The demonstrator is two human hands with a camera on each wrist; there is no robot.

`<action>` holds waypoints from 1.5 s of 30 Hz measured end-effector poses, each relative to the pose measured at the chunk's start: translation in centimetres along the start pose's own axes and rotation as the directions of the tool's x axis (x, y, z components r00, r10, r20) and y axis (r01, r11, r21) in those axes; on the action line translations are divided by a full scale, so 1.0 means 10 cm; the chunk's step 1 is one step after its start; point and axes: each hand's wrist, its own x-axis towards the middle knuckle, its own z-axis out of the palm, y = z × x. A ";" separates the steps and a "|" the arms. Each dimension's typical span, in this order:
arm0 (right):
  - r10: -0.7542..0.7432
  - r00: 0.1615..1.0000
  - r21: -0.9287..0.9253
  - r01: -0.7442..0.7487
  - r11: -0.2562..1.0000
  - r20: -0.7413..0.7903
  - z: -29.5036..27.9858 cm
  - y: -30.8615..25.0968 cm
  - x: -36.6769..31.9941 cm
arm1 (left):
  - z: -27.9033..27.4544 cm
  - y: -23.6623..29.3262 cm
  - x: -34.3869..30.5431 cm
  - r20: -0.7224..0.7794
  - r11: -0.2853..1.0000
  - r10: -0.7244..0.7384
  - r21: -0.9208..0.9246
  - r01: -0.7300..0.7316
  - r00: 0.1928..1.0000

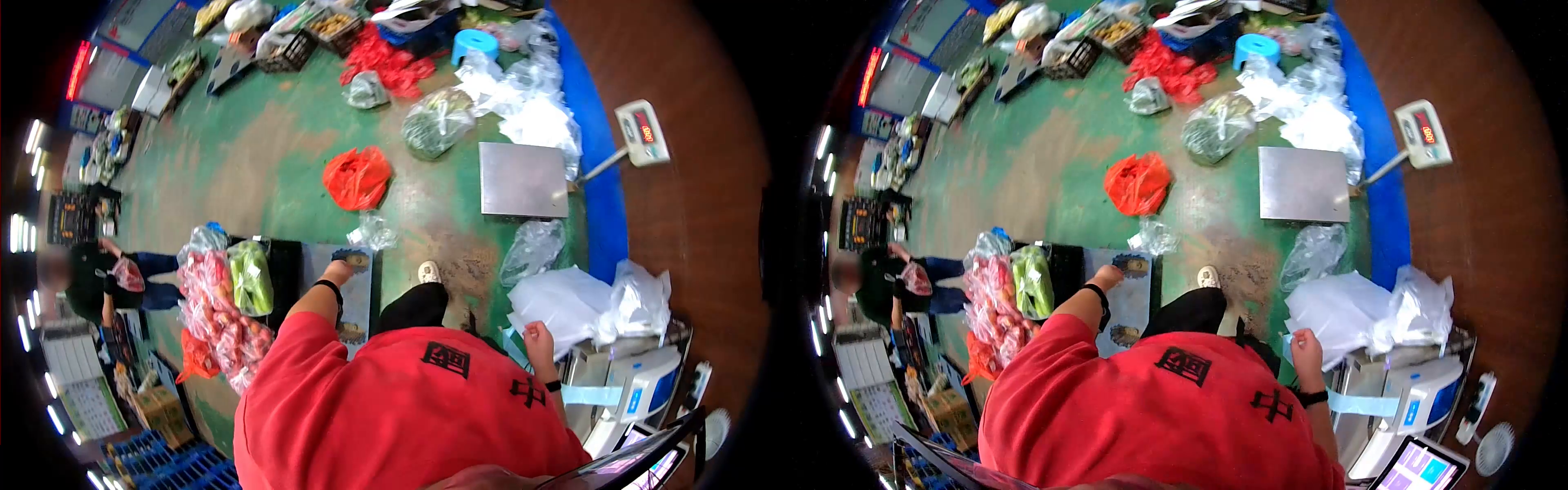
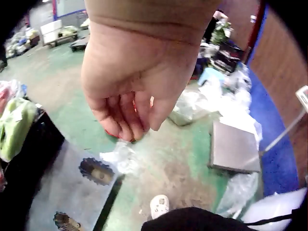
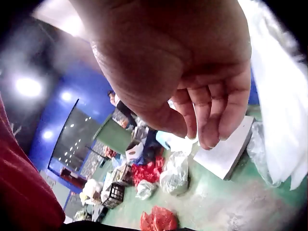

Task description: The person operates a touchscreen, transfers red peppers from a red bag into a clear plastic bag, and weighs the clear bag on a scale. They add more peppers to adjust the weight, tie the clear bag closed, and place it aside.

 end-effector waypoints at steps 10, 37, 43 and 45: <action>-0.091 0.891 -0.205 0.200 0.958 0.445 1.31 -1.61 1.90 | -1.34 -0.98 0.52 -0.095 0.596 -0.509 -0.756 0.271 0.855; -0.065 0.696 -0.254 0.345 0.904 0.715 7.38 -1.01 6.60 | -0.10 -2.83 5.00 -0.541 0.923 -0.348 -0.057 0.379 0.766; -0.453 0.427 0.090 0.643 0.760 0.782 6.42 -0.85 6.30 | -0.68 -2.54 4.49 0.051 -0.234 -0.611 -0.965 -0.119 0.790; -0.498 0.493 0.080 0.649 0.757 0.713 6.01 -1.02 6.12 | -1.13 -2.55 4.00 -0.109 -0.163 -0.662 -0.945 -0.284 0.741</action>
